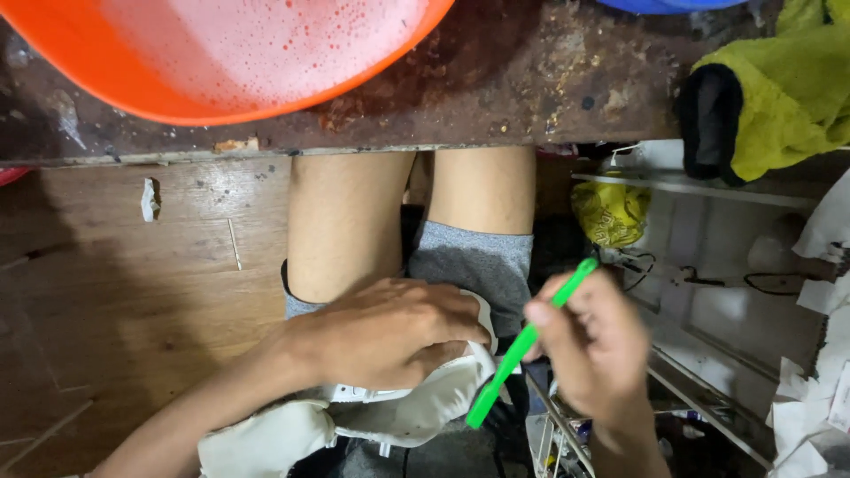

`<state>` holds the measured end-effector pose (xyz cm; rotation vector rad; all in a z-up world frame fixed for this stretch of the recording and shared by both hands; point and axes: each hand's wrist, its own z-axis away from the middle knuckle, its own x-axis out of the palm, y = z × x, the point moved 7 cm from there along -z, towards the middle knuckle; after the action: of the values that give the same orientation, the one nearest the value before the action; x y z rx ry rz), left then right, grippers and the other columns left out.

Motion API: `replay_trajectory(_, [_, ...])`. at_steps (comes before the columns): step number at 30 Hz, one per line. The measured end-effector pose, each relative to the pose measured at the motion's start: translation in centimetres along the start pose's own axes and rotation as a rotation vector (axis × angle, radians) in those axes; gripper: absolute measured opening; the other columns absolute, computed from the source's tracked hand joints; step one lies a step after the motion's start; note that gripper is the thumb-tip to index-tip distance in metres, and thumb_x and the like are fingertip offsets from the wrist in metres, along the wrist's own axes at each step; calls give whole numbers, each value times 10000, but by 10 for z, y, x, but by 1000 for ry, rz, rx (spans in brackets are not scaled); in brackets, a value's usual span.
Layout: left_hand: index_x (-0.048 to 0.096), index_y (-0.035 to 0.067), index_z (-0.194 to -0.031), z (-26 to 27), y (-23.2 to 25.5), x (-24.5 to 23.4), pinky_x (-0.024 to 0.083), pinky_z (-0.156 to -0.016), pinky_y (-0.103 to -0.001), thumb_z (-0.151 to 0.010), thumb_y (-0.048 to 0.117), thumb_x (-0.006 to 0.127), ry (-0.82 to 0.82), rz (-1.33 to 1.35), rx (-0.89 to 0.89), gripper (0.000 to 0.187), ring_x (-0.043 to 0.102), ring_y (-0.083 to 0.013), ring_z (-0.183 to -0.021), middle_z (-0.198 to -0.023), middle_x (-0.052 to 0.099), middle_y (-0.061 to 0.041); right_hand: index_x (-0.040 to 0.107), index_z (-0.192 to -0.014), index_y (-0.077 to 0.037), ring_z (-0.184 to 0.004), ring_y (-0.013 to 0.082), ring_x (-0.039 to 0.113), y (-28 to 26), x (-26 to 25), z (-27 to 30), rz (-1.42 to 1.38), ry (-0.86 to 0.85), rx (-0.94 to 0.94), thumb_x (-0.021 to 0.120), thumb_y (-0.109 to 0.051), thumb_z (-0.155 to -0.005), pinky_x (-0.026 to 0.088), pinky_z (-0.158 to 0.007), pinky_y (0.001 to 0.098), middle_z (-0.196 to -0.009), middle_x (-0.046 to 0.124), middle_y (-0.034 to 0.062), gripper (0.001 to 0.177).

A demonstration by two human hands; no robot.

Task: Scrubbing the interior and exterior surfaces of a white sneaker using a toothbrush and soapy water to remove dirt.

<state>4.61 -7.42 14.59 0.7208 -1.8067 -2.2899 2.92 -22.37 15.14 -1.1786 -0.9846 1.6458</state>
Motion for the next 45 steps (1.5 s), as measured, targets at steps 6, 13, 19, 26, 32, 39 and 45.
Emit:
replay_trajectory(6, [643,84,-961,1,4,-4,504,-668,-417,-826,77,526,-4,24,13,178,643,-260,-805,-926,632,-30,525,-950,-10,-484,73,544,-7,-1,-9,-59,-55,-109,556,-12,-850,449,-440,155,-694,599,43,105])
replay_trajectory(13, [639,48,-939,0,7,-3,527,-612,-413,-780,8,507,28,5,52,210,654,-275,-739,-910,650,-54,507,-986,-26,-474,67,549,-15,-4,-30,-107,-66,-147,531,-4,-877,479,-414,147,-688,582,28,114])
replay_trajectory(19, [664,65,-967,2,7,-3,542,-705,-396,-785,1,523,29,18,29,238,665,-236,-782,-917,662,-39,476,-971,-25,-426,66,521,-14,-2,-37,-114,-14,-199,498,-28,-918,487,-358,148,-656,543,20,58])
replay_trajectory(26, [720,78,-982,12,7,-2,503,-665,-338,-766,10,580,237,88,-75,266,578,-201,-744,-810,598,-67,493,-928,-13,-431,71,505,-15,4,-34,-76,-75,-98,517,-13,-890,447,-381,160,-637,548,32,45])
replay_trajectory(32, [674,51,-833,18,8,-6,547,-641,-289,-720,-21,645,422,154,-76,137,620,-158,-693,-784,687,-52,501,-942,-23,-434,62,501,-11,3,-33,-42,-68,-170,516,-22,-886,440,-383,155,-651,548,17,57])
replay_trajectory(39, [678,34,-857,21,0,-5,525,-686,-327,-743,17,636,414,137,-79,122,596,-194,-758,-803,638,-50,484,-943,0,-399,63,472,-16,-9,-17,56,183,-45,530,4,-890,401,-355,153,-614,512,13,71])
replay_trajectory(45, [701,18,-833,18,-1,3,584,-742,-310,-728,-21,652,418,112,-58,122,631,-185,-730,-787,679,-71,498,-881,17,-369,104,504,-21,-16,-7,277,276,-70,548,28,-891,413,-285,177,-571,517,57,52])
